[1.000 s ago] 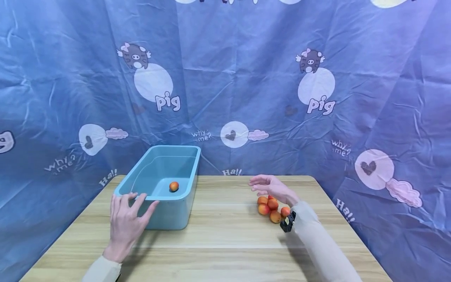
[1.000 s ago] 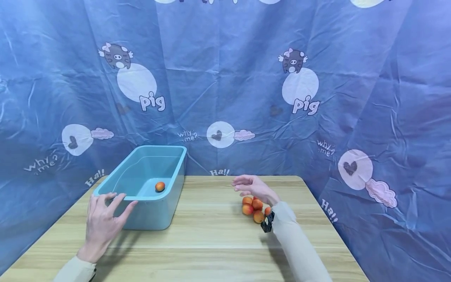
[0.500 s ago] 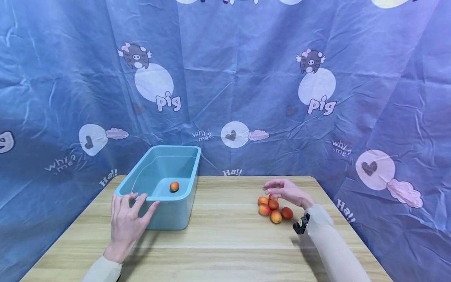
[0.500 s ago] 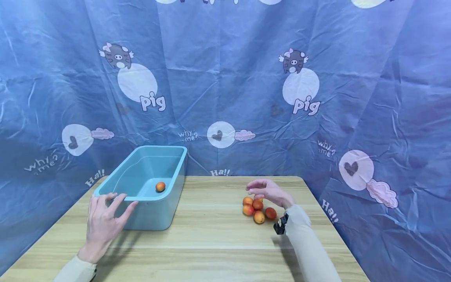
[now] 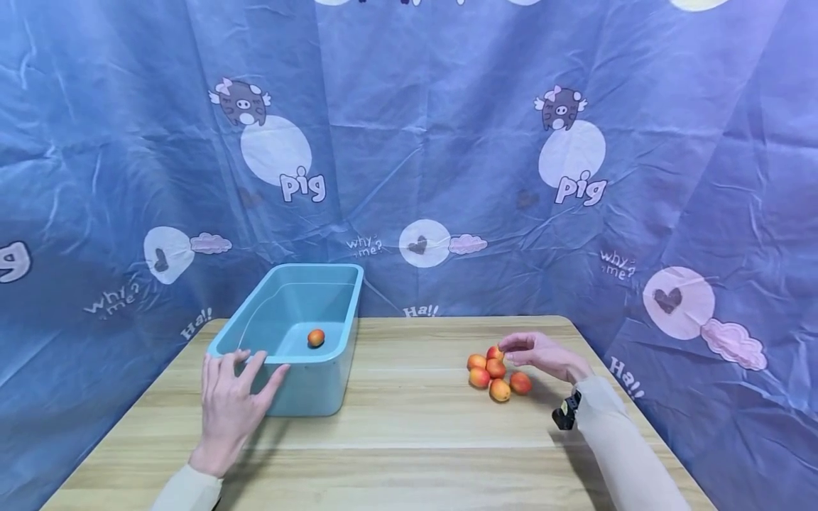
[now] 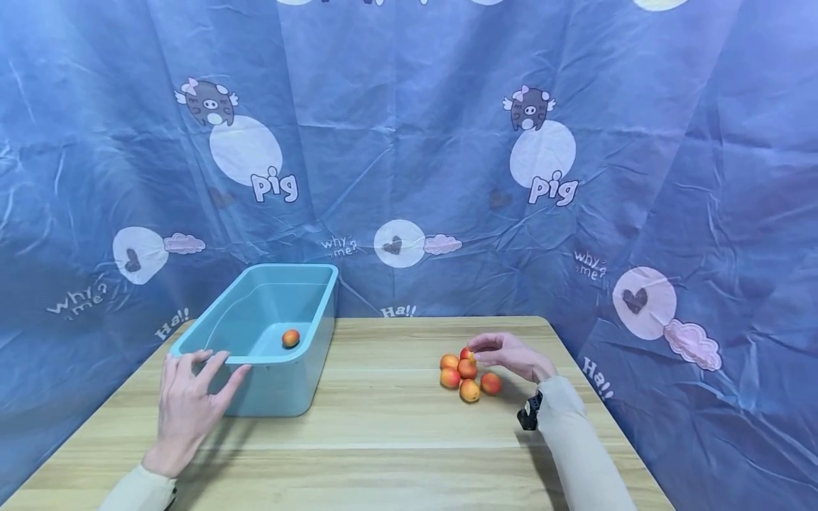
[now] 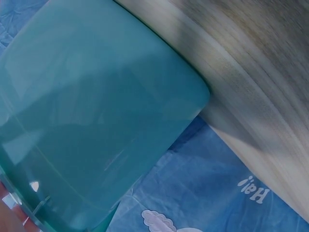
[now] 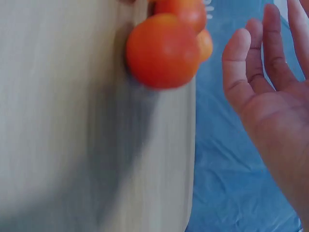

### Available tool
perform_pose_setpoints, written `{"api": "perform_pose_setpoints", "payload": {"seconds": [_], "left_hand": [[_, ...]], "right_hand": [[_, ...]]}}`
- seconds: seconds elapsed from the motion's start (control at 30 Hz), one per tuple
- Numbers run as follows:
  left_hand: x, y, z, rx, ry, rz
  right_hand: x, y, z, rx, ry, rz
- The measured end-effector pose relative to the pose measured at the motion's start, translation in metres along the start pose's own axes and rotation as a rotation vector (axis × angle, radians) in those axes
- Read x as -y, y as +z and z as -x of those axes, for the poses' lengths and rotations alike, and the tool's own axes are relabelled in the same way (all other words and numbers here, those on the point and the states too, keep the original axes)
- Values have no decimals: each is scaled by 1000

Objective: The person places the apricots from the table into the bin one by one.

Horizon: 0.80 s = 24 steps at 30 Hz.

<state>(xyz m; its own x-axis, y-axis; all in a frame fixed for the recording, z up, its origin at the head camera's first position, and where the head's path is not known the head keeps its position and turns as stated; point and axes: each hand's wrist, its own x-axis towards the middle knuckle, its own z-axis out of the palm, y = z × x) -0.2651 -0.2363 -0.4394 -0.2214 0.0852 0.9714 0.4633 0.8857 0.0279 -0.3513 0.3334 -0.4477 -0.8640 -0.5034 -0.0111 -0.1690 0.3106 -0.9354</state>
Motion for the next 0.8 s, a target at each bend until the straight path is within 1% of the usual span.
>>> {"api": "perform_pose_setpoints", "payload": {"seconds": [0.1, 0.33, 0.43, 0.53, 0.7, 0.8], "left_hand": [[0, -1, 2, 3, -4, -3], [1, 1, 4, 10, -12, -7], [1, 1, 6, 15, -19, -4], [0, 1, 8, 21, -25, -5], [-1, 4, 5, 25, -22, -5], [-1, 5, 5, 22, -24, -4]], "right_hand": [[-5, -3, 2, 22, 38, 16], [-21, -12, 10, 73, 33, 106], [-32, -14, 11, 126, 78, 67], [-42, -15, 10, 187, 90, 8], [-52, -21, 8, 267, 60, -87], [-53, -23, 6, 294, 50, -95]]}}
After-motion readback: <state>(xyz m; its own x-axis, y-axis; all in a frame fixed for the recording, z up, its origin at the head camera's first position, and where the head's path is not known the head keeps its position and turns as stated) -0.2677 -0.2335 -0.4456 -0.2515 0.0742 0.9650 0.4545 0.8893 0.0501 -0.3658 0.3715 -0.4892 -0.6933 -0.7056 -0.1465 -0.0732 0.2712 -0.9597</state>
